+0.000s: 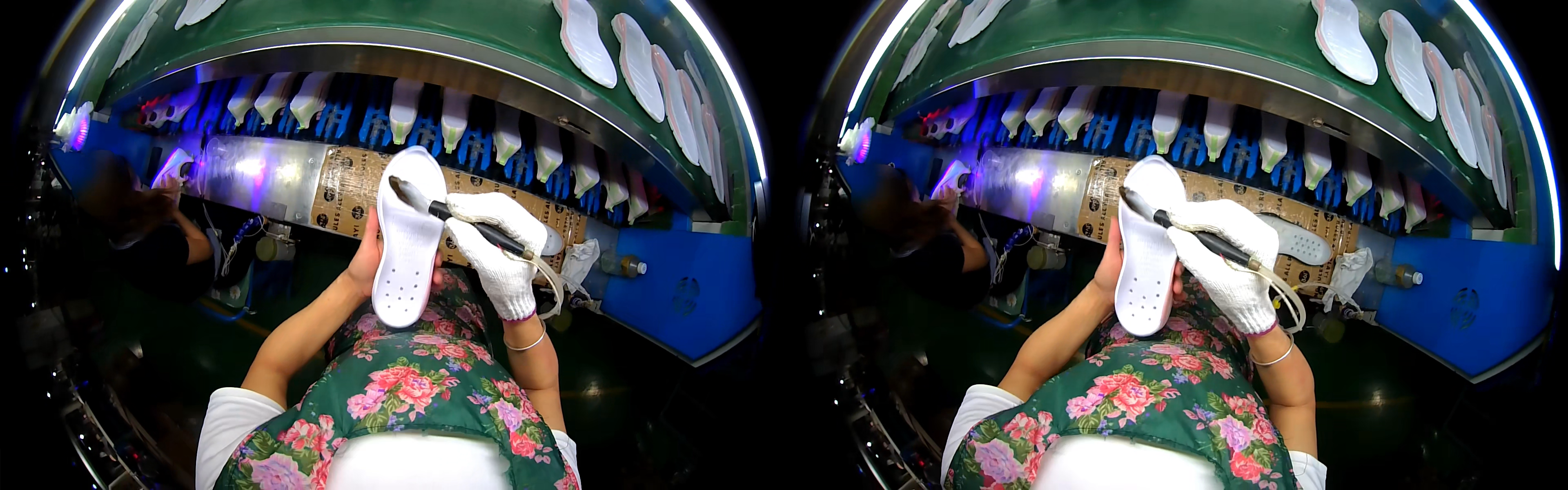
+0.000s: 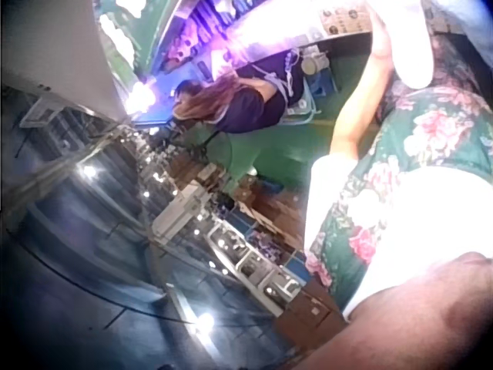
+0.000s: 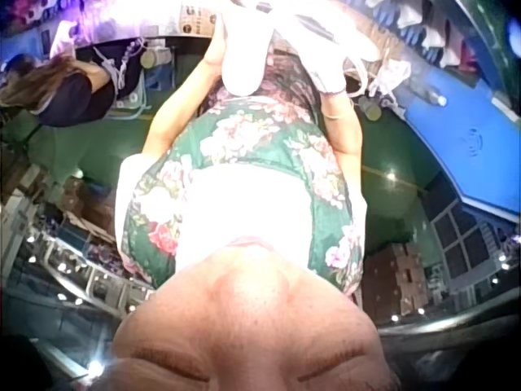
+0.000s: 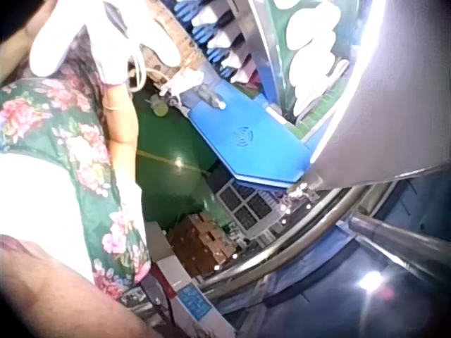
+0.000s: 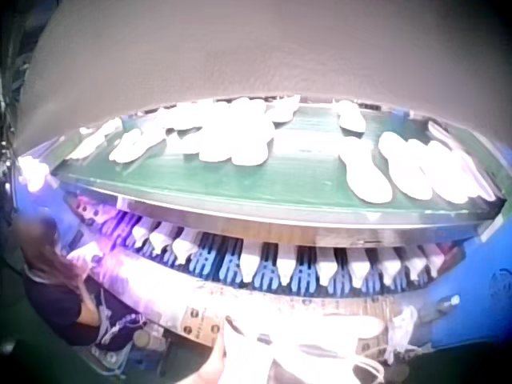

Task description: The person applies adhesive to shoe soles using a brush applicator, coating the surfaces of each sole before placing it onto the overhead conveyor belt.

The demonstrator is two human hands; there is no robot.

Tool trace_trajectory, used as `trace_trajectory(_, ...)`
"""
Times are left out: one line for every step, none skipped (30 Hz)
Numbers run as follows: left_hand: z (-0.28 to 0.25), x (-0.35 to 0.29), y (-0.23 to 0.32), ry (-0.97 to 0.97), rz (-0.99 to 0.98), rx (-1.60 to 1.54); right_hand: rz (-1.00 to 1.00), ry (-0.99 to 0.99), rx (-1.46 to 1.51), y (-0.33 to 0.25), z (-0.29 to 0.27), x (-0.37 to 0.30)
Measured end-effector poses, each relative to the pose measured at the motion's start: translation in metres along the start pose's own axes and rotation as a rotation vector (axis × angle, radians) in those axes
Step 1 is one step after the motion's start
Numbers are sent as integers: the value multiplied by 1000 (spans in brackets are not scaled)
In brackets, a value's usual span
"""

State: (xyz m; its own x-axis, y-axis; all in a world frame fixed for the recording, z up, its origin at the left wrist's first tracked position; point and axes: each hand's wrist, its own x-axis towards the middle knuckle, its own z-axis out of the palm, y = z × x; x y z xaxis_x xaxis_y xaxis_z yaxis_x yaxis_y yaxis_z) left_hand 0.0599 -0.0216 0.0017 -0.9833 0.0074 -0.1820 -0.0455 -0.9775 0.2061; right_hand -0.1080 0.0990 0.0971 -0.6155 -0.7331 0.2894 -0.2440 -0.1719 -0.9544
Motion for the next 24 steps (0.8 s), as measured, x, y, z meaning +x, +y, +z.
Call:
trace_trajectory(6,4,4,41,23,70,-39,-6,-51,0,0,3)
trace_trajectory(15,9,8,56,64,80,-36,-4,-51,-1,1,6)
trace_trajectory(24,14,10,70,105,91,-149,5,-145,-1,3,10)
trace_trajectory(31,18,9,76,109,94,-263,11,-232,0,4,13)
trace_trajectory(36,21,8,136,158,177,-265,9,-224,-1,4,16)
trace_trajectory(39,23,6,153,188,257,-355,28,-308,-3,4,20)
trace_trajectory(40,24,3,172,219,333,-444,45,-393,-3,7,23)
trace_trajectory(42,25,1,191,248,410,-509,57,-460,0,10,25)
trace_trajectory(40,25,-2,219,257,431,-551,64,-533,-2,12,25)
trace_trajectory(38,25,-5,245,261,453,-553,55,-545,-2,15,23)
trace_trajectory(37,25,-9,272,264,474,-556,47,-555,-3,18,19)
trace_trajectory(33,22,-7,237,249,486,-552,-14,-563,-2,20,14)
trace_trajectory(28,21,-6,202,237,498,-549,-77,-571,-4,21,11)
trace_trajectory(24,19,-5,207,242,467,-504,-110,-472,-9,23,8)
trace_trajectory(22,17,-3,215,251,473,-457,-144,-373,-16,25,7)
trace_trajectory(21,15,-2,235,265,411,-380,-171,-265,-16,20,5)
trace_trajectory(20,11,-4,177,254,356,-322,-153,-167,-10,17,4)
trace_trajectory(20,9,-5,122,238,303,-290,-24,-131,-1,19,5)
trace_trajectory(18,6,-5,68,222,252,-255,99,-92,6,21,6)
trace_trajectory(11,6,-3,-68,214,241,-210,107,-153,6,18,4)
trace_trajectory(3,7,0,-205,205,229,-210,99,-142,3,21,3)
trace_trajectory(13,11,1,42,292,313,-354,-1,-269,-2,23,4)
trace_trajectory(22,14,3,291,376,392,-497,-101,-396,-5,27,4)
trace_trajectory(19,10,11,200,349,462,-518,-166,-371,-8,33,2)
